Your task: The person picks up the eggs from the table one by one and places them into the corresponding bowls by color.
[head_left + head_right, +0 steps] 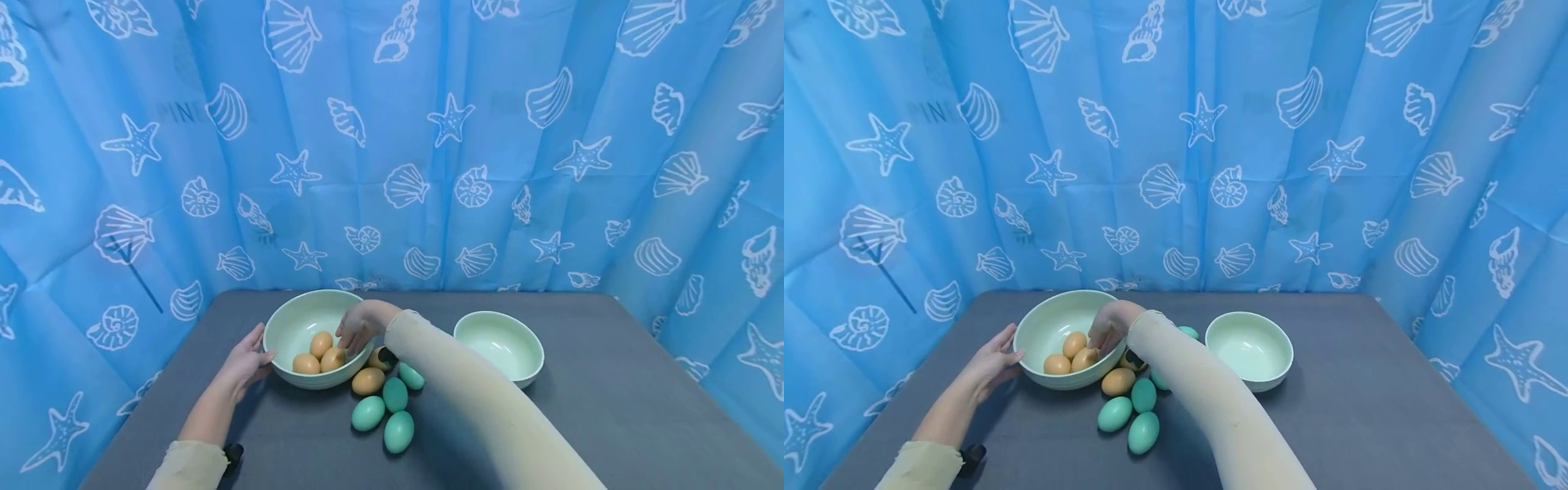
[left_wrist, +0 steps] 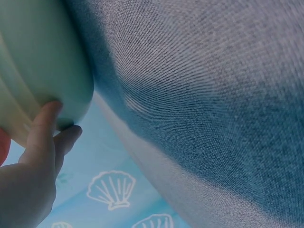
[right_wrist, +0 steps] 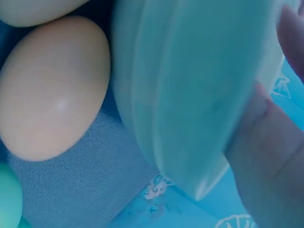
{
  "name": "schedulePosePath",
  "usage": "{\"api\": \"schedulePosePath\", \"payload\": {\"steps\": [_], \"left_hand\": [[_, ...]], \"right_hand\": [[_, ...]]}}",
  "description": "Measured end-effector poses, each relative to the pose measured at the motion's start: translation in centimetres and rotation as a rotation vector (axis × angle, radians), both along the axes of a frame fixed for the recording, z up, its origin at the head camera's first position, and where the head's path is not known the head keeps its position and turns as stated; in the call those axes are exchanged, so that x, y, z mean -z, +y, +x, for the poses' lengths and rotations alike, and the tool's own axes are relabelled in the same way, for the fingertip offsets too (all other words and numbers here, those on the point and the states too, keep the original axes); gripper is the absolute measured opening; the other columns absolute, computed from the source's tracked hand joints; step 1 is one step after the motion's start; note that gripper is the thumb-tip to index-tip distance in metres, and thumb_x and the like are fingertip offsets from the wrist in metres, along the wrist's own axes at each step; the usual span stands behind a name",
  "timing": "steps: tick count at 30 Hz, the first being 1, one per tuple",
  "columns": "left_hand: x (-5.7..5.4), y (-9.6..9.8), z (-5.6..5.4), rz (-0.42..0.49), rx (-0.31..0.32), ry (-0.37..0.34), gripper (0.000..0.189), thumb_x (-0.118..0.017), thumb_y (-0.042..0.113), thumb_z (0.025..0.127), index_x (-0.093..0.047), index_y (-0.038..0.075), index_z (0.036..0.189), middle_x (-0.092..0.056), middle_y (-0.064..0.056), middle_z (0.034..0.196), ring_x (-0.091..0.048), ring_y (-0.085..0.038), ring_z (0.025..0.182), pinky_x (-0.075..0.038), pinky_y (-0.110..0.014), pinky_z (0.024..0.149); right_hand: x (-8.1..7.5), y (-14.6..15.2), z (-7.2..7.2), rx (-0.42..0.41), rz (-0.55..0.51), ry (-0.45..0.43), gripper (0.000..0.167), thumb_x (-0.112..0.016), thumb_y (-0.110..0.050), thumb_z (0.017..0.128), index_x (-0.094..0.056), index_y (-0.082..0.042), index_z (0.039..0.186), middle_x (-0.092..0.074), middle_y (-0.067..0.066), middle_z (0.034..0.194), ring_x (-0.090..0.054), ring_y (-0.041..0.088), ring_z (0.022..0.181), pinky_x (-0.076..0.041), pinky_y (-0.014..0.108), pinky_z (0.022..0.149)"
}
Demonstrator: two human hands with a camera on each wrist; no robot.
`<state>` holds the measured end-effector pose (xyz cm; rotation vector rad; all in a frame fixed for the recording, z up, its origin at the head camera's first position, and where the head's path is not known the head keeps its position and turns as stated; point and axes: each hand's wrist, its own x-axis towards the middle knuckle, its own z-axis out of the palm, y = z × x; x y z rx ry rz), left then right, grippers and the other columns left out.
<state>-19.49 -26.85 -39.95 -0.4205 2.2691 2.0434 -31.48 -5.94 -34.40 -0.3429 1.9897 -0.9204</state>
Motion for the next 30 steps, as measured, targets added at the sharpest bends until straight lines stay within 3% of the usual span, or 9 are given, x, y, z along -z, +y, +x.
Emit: {"api": "schedulePosePath", "payload": {"steps": [14,22,30], "left_hand": [[-0.1,-0.2,-0.1,0.021,0.017,-0.006,0.072,-0.041,-0.004,0.101,0.006,0.007,0.154,0.009,-0.019,0.159,-0.001,-0.042,0.144,-0.024,-0.059,0.110],[0.0,-0.2,-0.1,0.019,0.008,-0.004,0.072,-0.041,-0.004,0.101,0.005,0.007,0.155,0.009,-0.017,0.159,-0.001,-0.041,0.144,-0.024,-0.058,0.110],[0.0,-0.2,0.0,0.020,0.014,0.000,0.072,-0.041,-0.003,0.101,0.005,0.007,0.155,0.009,-0.018,0.159,-0.001,-0.042,0.144,-0.024,-0.058,0.110]], "right_hand": [[-2.0,4.2,0.9,0.109,-0.140,0.080,0.037,-0.058,0.004,0.094,-0.055,0.006,0.130,-0.062,0.028,0.119,-0.068,0.030,0.096,-0.055,0.040,0.087],[-1.8,7.2,1.0,0.270,-0.185,0.126,0.034,-0.062,0.004,0.092,-0.058,0.005,0.126,-0.068,0.018,0.101,-0.069,0.027,0.093,-0.053,0.045,0.091],[-1.1,9.3,1.2,0.250,-0.177,0.174,0.033,-0.064,0.000,0.091,-0.060,0.004,0.124,-0.068,0.016,0.109,-0.066,0.028,0.103,-0.051,0.046,0.094]]}}
